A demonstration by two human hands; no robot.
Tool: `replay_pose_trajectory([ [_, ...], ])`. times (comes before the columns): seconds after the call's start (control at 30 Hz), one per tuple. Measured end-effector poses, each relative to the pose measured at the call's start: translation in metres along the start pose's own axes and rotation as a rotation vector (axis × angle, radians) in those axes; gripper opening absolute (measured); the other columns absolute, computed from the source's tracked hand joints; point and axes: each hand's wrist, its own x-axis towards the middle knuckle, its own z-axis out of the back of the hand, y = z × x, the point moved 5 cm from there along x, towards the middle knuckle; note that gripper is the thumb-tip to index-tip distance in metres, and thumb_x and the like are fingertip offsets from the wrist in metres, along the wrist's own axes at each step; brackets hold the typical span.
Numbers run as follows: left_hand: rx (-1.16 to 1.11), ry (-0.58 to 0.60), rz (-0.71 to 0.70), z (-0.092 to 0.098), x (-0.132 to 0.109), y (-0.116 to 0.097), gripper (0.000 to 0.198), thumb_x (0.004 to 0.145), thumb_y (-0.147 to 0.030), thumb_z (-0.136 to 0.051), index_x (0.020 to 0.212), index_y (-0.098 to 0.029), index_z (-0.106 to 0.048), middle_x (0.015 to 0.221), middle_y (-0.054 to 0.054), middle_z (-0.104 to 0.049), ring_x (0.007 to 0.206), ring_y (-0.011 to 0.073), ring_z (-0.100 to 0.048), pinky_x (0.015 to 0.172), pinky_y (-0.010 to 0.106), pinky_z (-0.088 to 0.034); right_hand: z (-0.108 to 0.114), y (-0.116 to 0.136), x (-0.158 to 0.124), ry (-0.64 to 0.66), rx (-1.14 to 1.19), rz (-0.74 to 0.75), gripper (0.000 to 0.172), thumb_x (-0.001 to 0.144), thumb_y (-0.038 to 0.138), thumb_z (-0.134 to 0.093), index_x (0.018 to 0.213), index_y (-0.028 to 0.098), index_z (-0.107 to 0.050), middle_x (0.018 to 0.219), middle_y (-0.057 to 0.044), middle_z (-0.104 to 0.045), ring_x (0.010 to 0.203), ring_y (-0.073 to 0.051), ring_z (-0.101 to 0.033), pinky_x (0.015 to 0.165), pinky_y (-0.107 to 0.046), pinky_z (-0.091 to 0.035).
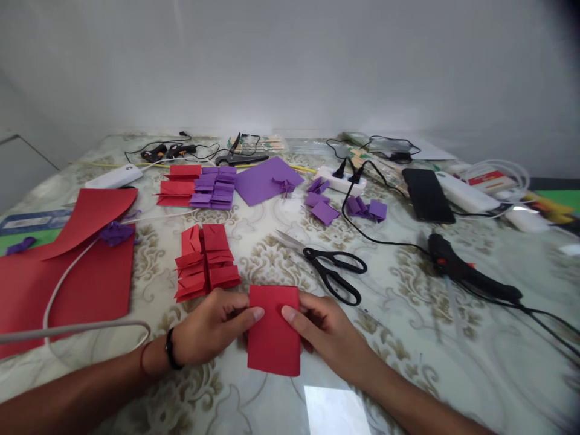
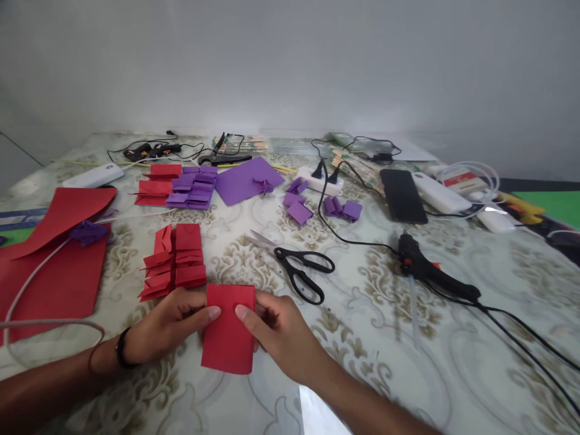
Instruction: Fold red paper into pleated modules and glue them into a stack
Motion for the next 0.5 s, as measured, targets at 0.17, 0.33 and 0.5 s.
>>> replay_pose_trajectory([
  [0.17, 0.023, 0.005, 0.004, -0.0001, 0.0008, -0.0016, 0.044, 0.101, -0.047, -0.051, 0.071, -0.016, -0.053, 0.065, -0.003, -0.047, 0.06, 0.0104, -0.039, 0.054, 0.022, -0.03, 0.0004, -0.0048, -0.0004, -0.025, 0.022, -0.025, 0.051, 0.092, 0.065, -0.064, 0.079, 0.016, -0.062, 0.062, 0.003, -0.049, 0.053, -0.01, -0.042, 0.048, -0.022, -0.034],
  [0.33, 0.042, -0.003, 0.009, -0.0004, 0.0015, -0.0008, 0.045, 0.1, -0.049, -0.051, 0.068, -0.016, -0.051, 0.064, -0.003, -0.043, 0.06, 0.0104, -0.036, 0.053, 0.022, -0.028, 0.0003, -0.0041, -0.0008, -0.033, -0.013, -0.02, 0.052, 0.092, 0.065, -0.062, 0.075, 0.017, -0.058, 0.059, 0.003, -0.051, 0.052, -0.01, -0.045, 0.05, -0.024, -0.036],
  [0.5, 0.055, -0.015, 0.002, -0.0007, 0.0017, 0.0002, 0.047, 0.1, -0.052, -0.051, 0.071, -0.015, -0.057, 0.064, -0.003, -0.046, 0.059, 0.0104, -0.036, 0.052, 0.022, -0.029, 0.0032, -0.0039, 0.0001, -0.058, -0.007, -0.007, 0.053, 0.093, 0.066, -0.06, 0.07, 0.019, -0.052, 0.058, 0.004, -0.046, 0.051, -0.009, -0.04, 0.047, -0.024, -0.03],
])
